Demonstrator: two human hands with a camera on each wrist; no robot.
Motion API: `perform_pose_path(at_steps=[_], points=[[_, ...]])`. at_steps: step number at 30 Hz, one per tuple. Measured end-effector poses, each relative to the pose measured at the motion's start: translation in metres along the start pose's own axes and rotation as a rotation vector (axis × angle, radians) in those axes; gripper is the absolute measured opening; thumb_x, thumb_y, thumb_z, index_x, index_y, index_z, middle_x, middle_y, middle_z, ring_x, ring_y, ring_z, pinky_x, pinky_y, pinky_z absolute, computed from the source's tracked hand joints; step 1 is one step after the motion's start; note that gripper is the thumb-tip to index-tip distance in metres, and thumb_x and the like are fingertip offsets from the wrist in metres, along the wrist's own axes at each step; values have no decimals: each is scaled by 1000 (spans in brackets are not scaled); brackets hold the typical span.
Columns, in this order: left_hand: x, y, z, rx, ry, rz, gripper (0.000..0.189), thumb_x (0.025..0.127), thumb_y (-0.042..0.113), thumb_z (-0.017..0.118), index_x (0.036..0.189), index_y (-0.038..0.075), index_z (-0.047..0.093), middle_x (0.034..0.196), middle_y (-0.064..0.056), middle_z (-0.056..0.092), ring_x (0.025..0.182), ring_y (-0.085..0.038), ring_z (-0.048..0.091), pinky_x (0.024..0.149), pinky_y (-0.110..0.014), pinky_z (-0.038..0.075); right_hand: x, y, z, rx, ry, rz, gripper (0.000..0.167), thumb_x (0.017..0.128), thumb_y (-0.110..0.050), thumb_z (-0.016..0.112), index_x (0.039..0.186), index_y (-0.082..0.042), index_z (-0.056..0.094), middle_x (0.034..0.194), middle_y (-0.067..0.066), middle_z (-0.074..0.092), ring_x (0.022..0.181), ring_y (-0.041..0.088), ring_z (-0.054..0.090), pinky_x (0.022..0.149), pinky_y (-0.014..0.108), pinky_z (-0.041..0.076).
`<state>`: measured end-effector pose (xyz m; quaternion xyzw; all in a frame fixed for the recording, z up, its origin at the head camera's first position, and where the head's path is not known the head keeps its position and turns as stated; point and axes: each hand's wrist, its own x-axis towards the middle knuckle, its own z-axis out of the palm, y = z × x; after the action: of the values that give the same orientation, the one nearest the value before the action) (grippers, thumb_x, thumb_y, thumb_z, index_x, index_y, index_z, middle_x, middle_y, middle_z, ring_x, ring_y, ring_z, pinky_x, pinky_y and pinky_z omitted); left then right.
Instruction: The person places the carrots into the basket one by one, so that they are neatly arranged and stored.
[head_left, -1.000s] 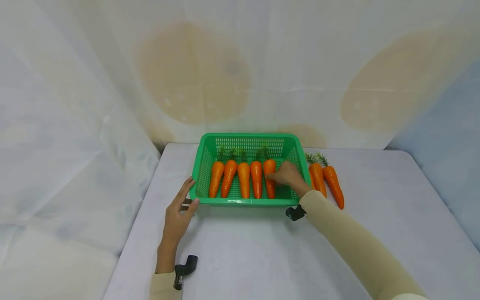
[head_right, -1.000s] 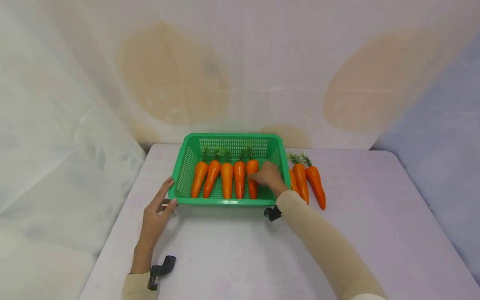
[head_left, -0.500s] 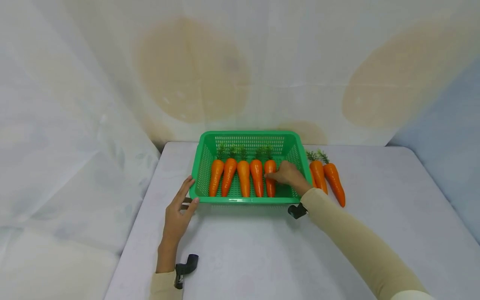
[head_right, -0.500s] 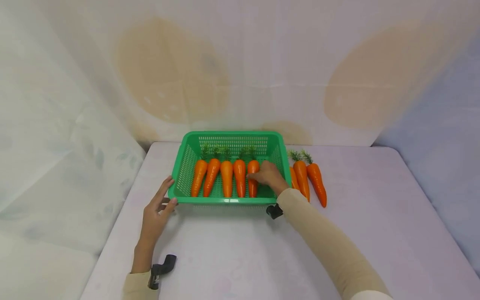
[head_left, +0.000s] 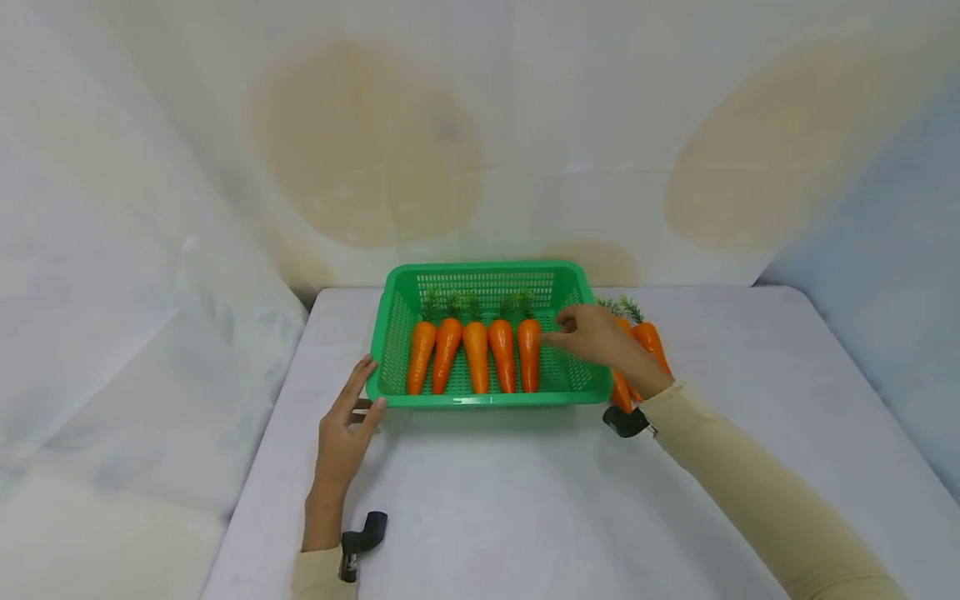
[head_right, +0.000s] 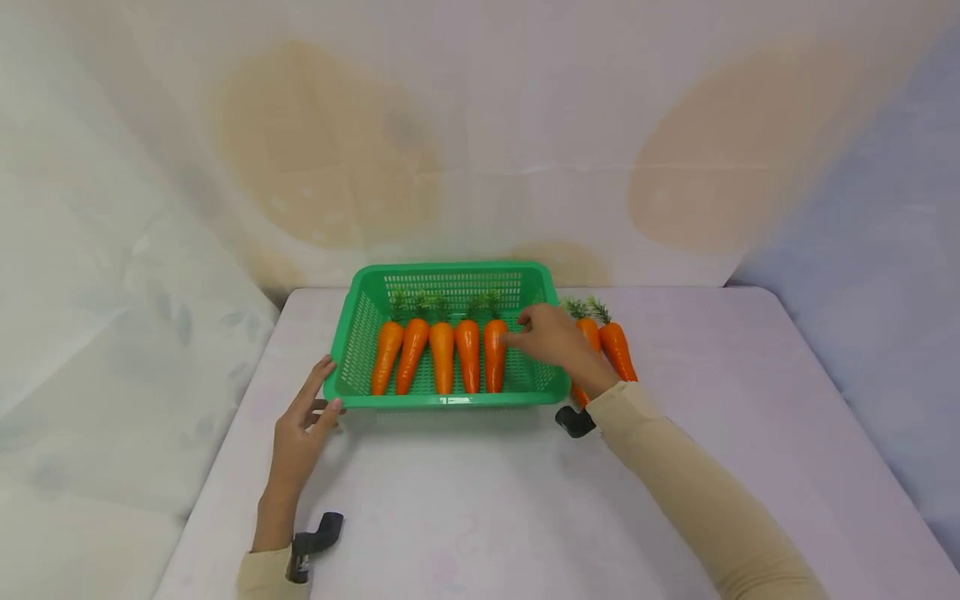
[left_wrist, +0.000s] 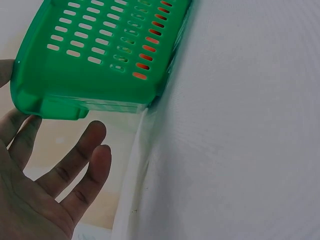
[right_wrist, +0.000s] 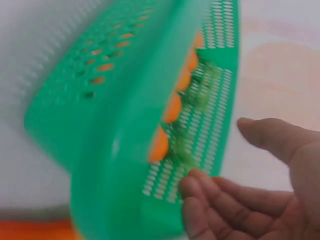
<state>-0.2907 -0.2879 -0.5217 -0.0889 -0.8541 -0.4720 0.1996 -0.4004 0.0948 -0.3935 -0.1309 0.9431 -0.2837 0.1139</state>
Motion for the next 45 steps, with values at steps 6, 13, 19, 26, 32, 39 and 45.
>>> perform_pose_path(at_steps=[6, 13, 19, 26, 32, 39, 45], points=[[-1, 5, -3, -8, 12, 20, 60, 99, 14, 64, 154, 25, 42, 159, 8, 35, 93, -11, 62, 72, -22, 54, -22, 27, -25, 89, 105, -9, 57, 95, -46, 66, 132, -3, 62, 115, 11, 70, 108, 30, 62, 91, 48, 52], [0, 36, -10, -50, 13, 26, 56, 98, 6, 63, 151, 9, 45, 157, -8, 39, 91, -13, 62, 72, -22, 54, -44, 64, -46, 77, 203, 55, 55, 98, -48, 60, 129, -3, 63, 120, 18, 68, 112, 36, 60, 94, 56, 48], [-2, 36, -9, -48, 14, 11, 56, 99, 6, 62, 151, 10, 45, 158, -6, 39, 89, -13, 62, 75, -25, 54, -50, 99, -47, 45, 242, 149, 62, 98, -52, 58, 129, 2, 61, 123, 26, 64, 112, 43, 58, 91, 59, 48], [-1, 36, -9, -57, 8, 8, 54, 100, 10, 61, 152, 10, 45, 158, -5, 38, 88, -17, 63, 75, -26, 54, -54, 132, -38, 12, 251, 239, 64, 98, -51, 57, 128, 5, 59, 122, 30, 61, 109, 46, 56, 86, 58, 51], [0, 36, -9, -57, 11, 12, 54, 100, 9, 61, 151, 10, 45, 158, -6, 39, 88, -20, 64, 74, -24, 54, -51, 154, -26, 7, 249, 288, 61, 98, -46, 60, 128, 7, 58, 119, 30, 62, 102, 42, 60, 81, 52, 54], [0, 33, -8, -66, 4, 24, 54, 100, 9, 61, 151, 9, 45, 158, -6, 38, 88, -16, 64, 75, -28, 55, -49, 168, -16, 40, 212, 328, 70, 97, -52, 59, 131, 8, 55, 123, 32, 59, 104, 42, 58, 84, 53, 53], [0, 31, -7, -48, 13, 37, 55, 100, 8, 62, 151, 9, 45, 157, -8, 39, 90, -12, 64, 74, -29, 55, -46, 170, -11, 63, 194, 373, 69, 96, -51, 61, 130, 9, 55, 122, 32, 59, 105, 44, 57, 86, 54, 52]])
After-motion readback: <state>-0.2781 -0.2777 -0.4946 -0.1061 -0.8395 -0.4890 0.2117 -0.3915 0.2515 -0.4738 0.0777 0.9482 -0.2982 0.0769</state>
